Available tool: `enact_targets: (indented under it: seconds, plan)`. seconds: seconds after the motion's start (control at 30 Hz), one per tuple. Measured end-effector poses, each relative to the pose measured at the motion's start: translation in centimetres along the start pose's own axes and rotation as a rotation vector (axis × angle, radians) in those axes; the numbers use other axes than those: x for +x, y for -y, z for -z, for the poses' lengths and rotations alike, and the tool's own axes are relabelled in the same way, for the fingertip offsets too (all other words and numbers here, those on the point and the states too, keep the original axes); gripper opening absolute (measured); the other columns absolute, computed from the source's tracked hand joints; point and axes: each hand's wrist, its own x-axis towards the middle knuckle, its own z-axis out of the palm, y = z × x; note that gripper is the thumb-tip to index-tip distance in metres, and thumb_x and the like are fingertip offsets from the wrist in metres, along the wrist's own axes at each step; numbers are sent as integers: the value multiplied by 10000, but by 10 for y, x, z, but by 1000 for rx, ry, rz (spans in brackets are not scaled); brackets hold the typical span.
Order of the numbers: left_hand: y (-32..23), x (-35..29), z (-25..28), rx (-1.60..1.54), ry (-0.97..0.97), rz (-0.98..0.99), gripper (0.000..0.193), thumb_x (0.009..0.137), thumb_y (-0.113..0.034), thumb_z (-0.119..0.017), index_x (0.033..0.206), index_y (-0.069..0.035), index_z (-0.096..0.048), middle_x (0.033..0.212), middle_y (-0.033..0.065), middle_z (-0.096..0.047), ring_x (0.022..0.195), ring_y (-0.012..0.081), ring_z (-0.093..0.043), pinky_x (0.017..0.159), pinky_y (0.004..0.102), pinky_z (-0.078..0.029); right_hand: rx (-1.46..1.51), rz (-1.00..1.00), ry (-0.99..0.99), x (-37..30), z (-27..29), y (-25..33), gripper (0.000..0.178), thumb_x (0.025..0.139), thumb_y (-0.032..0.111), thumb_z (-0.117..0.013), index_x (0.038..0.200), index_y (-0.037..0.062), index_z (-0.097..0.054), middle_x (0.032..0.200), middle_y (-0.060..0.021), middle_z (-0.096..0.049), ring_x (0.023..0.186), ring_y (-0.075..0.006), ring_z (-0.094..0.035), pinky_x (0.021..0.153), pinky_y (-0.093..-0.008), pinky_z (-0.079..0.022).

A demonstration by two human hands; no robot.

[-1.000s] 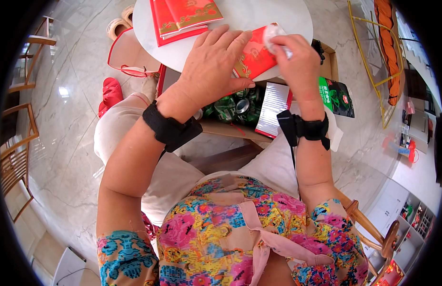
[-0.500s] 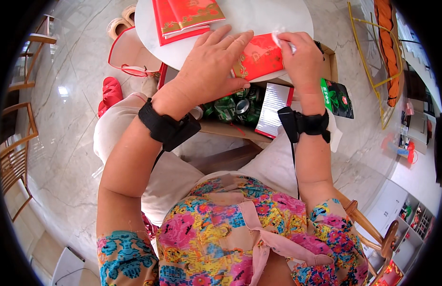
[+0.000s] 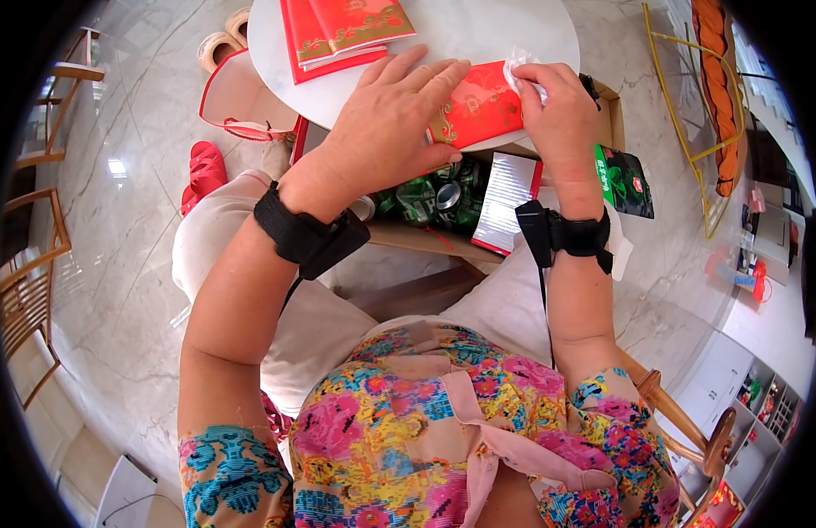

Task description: The person is using a wet tissue to wipe and clean red envelopes on a table.

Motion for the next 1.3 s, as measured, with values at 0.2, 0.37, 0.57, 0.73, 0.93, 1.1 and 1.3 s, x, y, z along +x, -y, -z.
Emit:
enact_targets:
  seconds: [0.2, 0.37, 0.57, 0.73, 0.93, 1.1, 1.3]
  plan:
    - [3, -1, -3, -6, -27, -17, 957, 712, -338, -864, 1523, -105, -413, 1385, 157, -574, 1392, 366, -433, 1130, 470, -360, 158, 154, 100, -14, -4, 42, 93, 869, 110, -677, 955, 118, -709, 967, -73, -655, 849, -310, -670, 719, -404, -552]
    - [3, -3, -1, -13, -43, -21, 942, 714, -342, -861, 1515, -101, -426, 1384, 154, -574, 1391, 365, -435, 1128, 472, -362, 175, 120, 172, -12, 1, 38, 38, 858, 120, -679, 896, 120, -676, 927, -76, -642, 818, -312, -665, 696, -410, -549]
    - [0, 0, -2, 8, -29, -11, 932, 720, -338, -855, 1515, -107, -427, 1382, 151, -575, 1391, 364, -435, 1129, 471, -360, -2, 5, 68, -5, 11, 3, 81, 841, 93, -663, 911, 133, -658, 891, -72, -637, 791, -329, -661, 679, -422, -548]
    - [2, -2, -3, 9, -36, -16, 926, 716, -340, -854, 1507, -111, -431, 1393, 144, -566, 1384, 365, -442, 1127, 469, -366, 178, 165, 163, -14, 0, 39, 93, 817, 60, -663, 888, 116, -639, 884, -79, -632, 786, -333, -657, 666, -420, -544]
    - [0, 1, 1, -19, -65, -32, 890, 678, -262, -879, 1460, -111, -481, 1343, 133, -582, 1342, 368, -476, 1100, 473, -392, 79, 3, 53, -6, 6, 2, 73, 830, 83, -678, 898, 109, -679, 901, -79, -649, 806, -318, -664, 707, -414, -543]
    - [0, 5, 7, -124, -68, -37, 809, 655, -173, -882, 1391, -116, -549, 1283, 118, -598, 1236, 346, -546, 1033, 444, -449, -6, -97, -3, -4, 16, -7, 61, 834, 88, -685, 891, 97, -707, 904, -85, -663, 821, -302, -678, 721, -387, -545]
    - [-4, 12, 13, -206, -184, -8, 621, 696, -5, -798, 1284, -103, -622, 1200, 113, -629, 1062, 309, -632, 899, 398, -529, 142, -70, -25, -3, 13, 8, 98, 818, 64, -697, 908, 93, -721, 898, -88, -674, 824, -295, -683, 739, -358, -548]
